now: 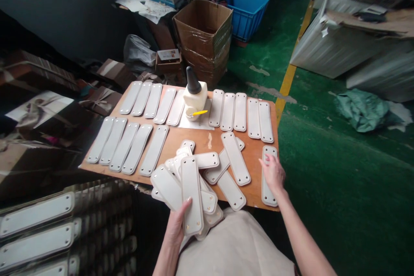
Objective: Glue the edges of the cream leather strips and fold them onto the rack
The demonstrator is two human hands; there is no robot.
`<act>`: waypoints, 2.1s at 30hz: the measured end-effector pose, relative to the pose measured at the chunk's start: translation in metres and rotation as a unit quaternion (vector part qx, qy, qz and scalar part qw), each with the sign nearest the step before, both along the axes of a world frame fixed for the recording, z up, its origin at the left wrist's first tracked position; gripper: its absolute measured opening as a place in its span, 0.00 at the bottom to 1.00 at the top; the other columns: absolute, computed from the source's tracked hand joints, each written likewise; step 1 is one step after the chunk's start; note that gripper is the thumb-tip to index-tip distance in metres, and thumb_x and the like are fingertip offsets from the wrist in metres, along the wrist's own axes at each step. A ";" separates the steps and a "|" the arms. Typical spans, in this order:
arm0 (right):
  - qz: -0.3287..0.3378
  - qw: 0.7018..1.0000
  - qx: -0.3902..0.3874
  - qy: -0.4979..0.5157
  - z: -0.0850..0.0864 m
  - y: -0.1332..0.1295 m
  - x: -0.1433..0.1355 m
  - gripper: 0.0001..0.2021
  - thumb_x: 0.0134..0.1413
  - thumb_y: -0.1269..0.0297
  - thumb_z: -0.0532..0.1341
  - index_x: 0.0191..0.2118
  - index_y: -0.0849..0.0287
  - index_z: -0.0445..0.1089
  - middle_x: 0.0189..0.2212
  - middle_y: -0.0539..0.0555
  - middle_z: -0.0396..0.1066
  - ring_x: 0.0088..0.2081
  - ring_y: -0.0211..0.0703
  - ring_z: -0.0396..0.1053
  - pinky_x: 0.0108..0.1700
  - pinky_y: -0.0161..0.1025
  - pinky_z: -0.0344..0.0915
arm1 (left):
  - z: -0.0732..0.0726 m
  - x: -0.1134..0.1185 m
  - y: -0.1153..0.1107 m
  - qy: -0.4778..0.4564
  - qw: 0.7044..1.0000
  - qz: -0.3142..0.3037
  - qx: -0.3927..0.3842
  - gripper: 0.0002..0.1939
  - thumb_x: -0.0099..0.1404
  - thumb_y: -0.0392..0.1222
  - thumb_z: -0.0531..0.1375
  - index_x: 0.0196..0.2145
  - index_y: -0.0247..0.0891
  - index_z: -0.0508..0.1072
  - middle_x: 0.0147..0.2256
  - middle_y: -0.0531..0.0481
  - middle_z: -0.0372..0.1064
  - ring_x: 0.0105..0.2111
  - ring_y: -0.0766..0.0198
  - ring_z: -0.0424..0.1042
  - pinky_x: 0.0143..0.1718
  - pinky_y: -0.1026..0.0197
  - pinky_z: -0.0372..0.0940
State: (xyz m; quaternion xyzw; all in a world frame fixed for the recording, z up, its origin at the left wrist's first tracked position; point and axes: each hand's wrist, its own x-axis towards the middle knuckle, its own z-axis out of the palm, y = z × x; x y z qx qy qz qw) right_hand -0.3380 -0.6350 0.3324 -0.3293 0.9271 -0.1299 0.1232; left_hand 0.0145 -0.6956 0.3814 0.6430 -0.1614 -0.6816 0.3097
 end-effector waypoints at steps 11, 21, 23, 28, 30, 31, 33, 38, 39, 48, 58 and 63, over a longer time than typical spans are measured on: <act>-0.006 0.940 -0.097 -0.326 -0.011 -0.016 0.054 0.12 0.49 0.55 0.62 0.31 0.58 0.66 0.28 0.52 0.72 0.30 0.45 0.70 0.30 0.37 0.62 | 0.004 -0.002 -0.003 -0.005 1.000 -0.003 0.018 0.30 0.55 0.34 0.68 0.55 0.37 0.68 0.48 0.42 0.75 0.46 0.51 0.76 0.40 0.59 0.75; -0.060 0.962 -0.025 -0.265 -0.006 0.035 0.030 0.15 0.47 0.57 0.64 0.39 0.59 0.68 0.25 0.52 0.70 0.29 0.49 0.70 0.30 0.39 0.61 | 0.000 0.001 -0.005 -0.001 1.000 -0.003 0.031 0.30 0.54 0.33 0.68 0.55 0.38 0.68 0.46 0.43 0.76 0.47 0.50 0.75 0.44 0.56 0.74; -0.044 0.985 0.035 -0.162 0.002 0.031 0.034 0.21 0.49 0.62 0.64 0.50 0.59 0.65 0.34 0.56 0.71 0.33 0.50 0.70 0.32 0.40 0.61 | 0.000 0.002 -0.005 -0.002 1.000 -0.010 0.028 0.30 0.54 0.34 0.68 0.55 0.39 0.68 0.48 0.43 0.75 0.48 0.51 0.74 0.44 0.57 0.74; 0.112 0.991 0.079 -0.011 0.029 -0.003 0.053 0.25 0.57 0.66 0.60 0.59 0.57 0.57 0.49 0.62 0.65 0.45 0.53 0.69 0.40 0.42 0.63 | 0.001 0.005 -0.006 -0.003 0.999 -0.019 0.031 0.30 0.54 0.35 0.68 0.54 0.38 0.68 0.48 0.42 0.75 0.47 0.51 0.75 0.43 0.58 0.74; 0.183 0.981 0.055 -0.039 0.034 -0.026 0.062 0.19 0.59 0.67 0.58 0.56 0.55 0.61 0.48 0.59 0.66 0.47 0.51 0.68 0.44 0.42 0.63 | 0.004 0.004 -0.007 -0.001 0.999 -0.018 0.030 0.30 0.53 0.34 0.69 0.54 0.38 0.69 0.47 0.43 0.76 0.46 0.51 0.75 0.43 0.57 0.74; 0.197 0.977 0.055 -0.055 0.035 -0.039 0.066 0.17 0.60 0.66 0.58 0.54 0.55 0.62 0.46 0.58 0.67 0.47 0.50 0.68 0.44 0.42 0.63 | 0.006 0.004 -0.007 0.000 0.999 -0.016 0.029 0.30 0.53 0.34 0.69 0.53 0.38 0.69 0.46 0.43 0.76 0.46 0.51 0.75 0.44 0.57 0.74; 0.168 0.979 0.088 -0.080 0.034 -0.064 0.074 0.15 0.61 0.62 0.58 0.52 0.57 0.63 0.43 0.59 0.69 0.44 0.51 0.69 0.42 0.42 0.64 | 0.010 0.002 -0.008 -0.003 1.000 -0.013 0.028 0.29 0.52 0.34 0.69 0.53 0.37 0.69 0.45 0.43 0.77 0.46 0.51 0.76 0.44 0.57 0.74; 0.038 0.988 0.131 -0.074 0.022 -0.104 0.096 0.31 0.55 0.53 0.63 0.58 0.66 0.55 0.43 0.67 0.67 0.39 0.57 0.72 0.37 0.44 0.65 | 0.019 0.001 -0.009 -0.003 1.000 -0.016 0.020 0.28 0.52 0.34 0.69 0.52 0.36 0.71 0.44 0.42 0.77 0.47 0.50 0.75 0.46 0.56 0.73; 0.026 0.990 0.120 -0.072 0.018 -0.106 0.100 0.34 0.55 0.54 0.63 0.61 0.65 0.52 0.44 0.68 0.66 0.39 0.56 0.72 0.37 0.44 0.65 | 0.019 0.001 -0.010 -0.002 1.000 -0.017 0.021 0.28 0.52 0.34 0.69 0.52 0.35 0.71 0.44 0.41 0.77 0.47 0.49 0.75 0.46 0.56 0.72; -0.008 0.993 0.021 -0.119 -0.003 -0.093 0.107 0.31 0.55 0.67 0.60 0.62 0.60 0.49 0.45 0.62 0.68 0.49 0.54 0.68 0.47 0.43 0.64 | 0.010 0.023 -0.022 -0.007 0.998 -0.056 0.029 0.32 0.48 0.36 0.72 0.52 0.33 0.71 0.42 0.40 0.78 0.47 0.47 0.75 0.46 0.54 0.72; -0.076 0.983 0.060 -0.158 0.003 -0.110 0.124 0.22 0.45 0.60 0.69 0.46 0.62 0.67 0.41 0.68 0.73 0.46 0.59 0.71 0.42 0.45 0.66 | 0.005 0.051 -0.046 0.008 0.996 -0.085 0.037 0.33 0.46 0.37 0.73 0.51 0.33 0.73 0.43 0.39 0.77 0.44 0.48 0.76 0.45 0.56 0.72; -0.042 0.959 -0.021 -0.279 0.009 -0.093 0.123 0.10 0.50 0.60 0.64 0.37 0.59 0.74 0.37 0.60 0.77 0.41 0.53 0.74 0.39 0.41 0.68 | 0.003 0.071 -0.058 0.020 0.990 -0.140 0.028 0.32 0.49 0.39 0.72 0.53 0.33 0.72 0.43 0.39 0.77 0.46 0.48 0.75 0.45 0.56 0.72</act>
